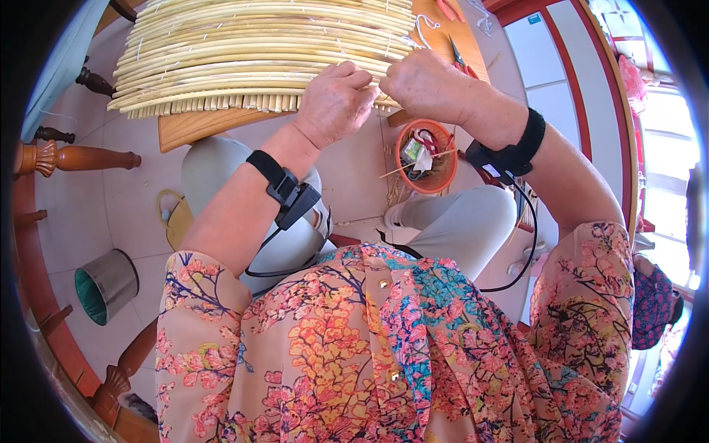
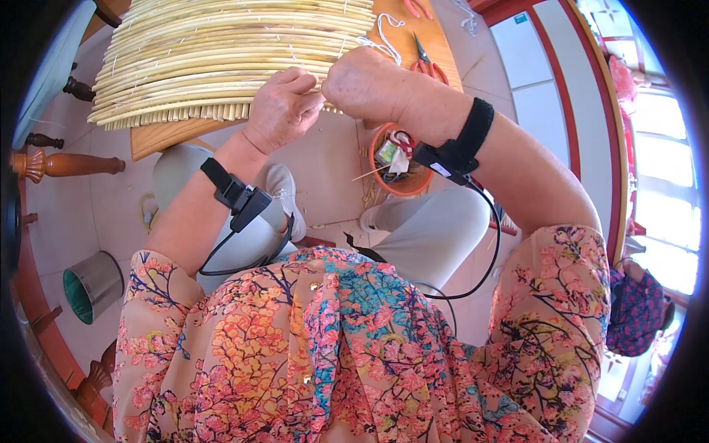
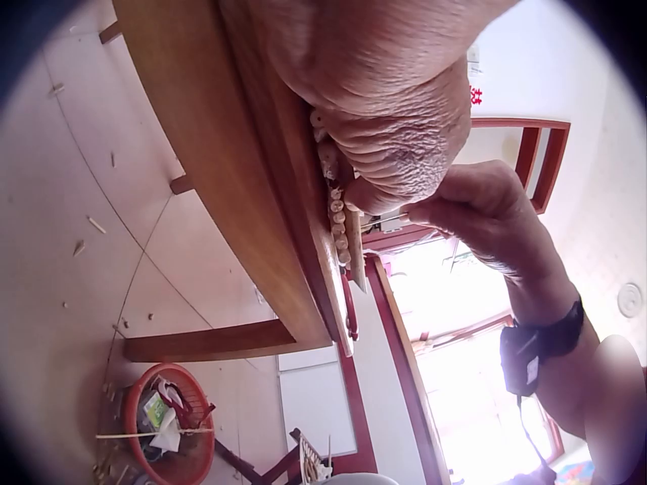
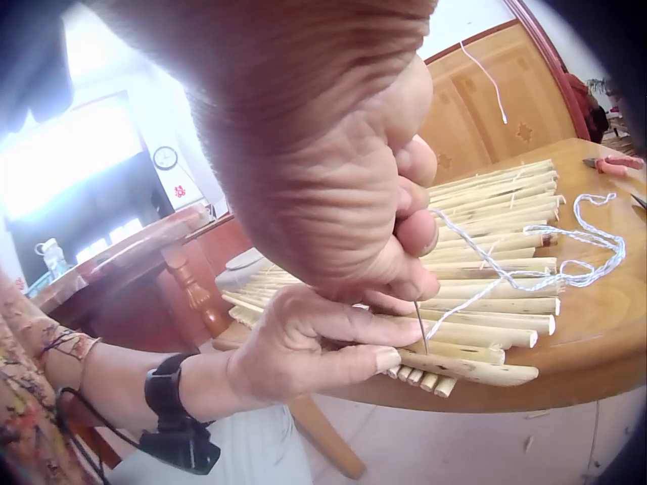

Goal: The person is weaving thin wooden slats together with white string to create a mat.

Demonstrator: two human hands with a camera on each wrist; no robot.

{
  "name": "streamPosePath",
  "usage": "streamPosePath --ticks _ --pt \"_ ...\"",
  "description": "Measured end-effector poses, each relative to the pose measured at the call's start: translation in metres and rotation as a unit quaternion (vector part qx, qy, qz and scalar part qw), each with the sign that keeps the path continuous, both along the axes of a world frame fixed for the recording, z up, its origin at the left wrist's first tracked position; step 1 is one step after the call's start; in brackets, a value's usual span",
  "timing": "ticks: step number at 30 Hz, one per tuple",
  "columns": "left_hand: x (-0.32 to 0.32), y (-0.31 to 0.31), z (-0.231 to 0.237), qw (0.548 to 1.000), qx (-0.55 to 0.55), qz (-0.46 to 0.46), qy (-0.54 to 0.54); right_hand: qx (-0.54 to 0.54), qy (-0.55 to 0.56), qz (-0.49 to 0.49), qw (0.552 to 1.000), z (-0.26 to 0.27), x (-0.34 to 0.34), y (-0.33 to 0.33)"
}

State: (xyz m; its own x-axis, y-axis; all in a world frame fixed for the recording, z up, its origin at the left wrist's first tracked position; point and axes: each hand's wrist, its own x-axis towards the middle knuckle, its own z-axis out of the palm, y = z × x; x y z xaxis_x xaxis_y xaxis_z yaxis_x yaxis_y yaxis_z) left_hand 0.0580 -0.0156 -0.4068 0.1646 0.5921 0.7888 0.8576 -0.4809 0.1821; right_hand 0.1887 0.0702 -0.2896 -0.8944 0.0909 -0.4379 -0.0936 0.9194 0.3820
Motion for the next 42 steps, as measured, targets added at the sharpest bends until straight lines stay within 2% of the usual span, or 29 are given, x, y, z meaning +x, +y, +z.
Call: streamPosePath --ticks 11,17,19,26,42 --pt "0.001 0.001 0.001 1.0 0.005 -0.008 -0.024 0.016 0.006 -0.001 1.0 -0.012 0.001 0.009" --pt "0.001 0.001 0.0 1.0 0.004 -0.01 -0.024 -0.015 0.012 -0.006 1.0 -0.012 0.004 0.009" --pt "0.001 0.001 -0.001 1.0 0.002 -0.011 -0.024 -0.026 0.052 0.002 0.998 -0.012 0.005 0.008" --pt "0.001 0.001 -0.002 1.0 0.007 -0.009 -0.026 -0.017 0.027 -0.007 0.999 -0.012 0.004 0.007" --pt "0.002 0.003 -0.002 1.0 0.016 -0.008 -0.022 -0.023 0.051 -0.004 0.998 -0.006 0.003 0.006"
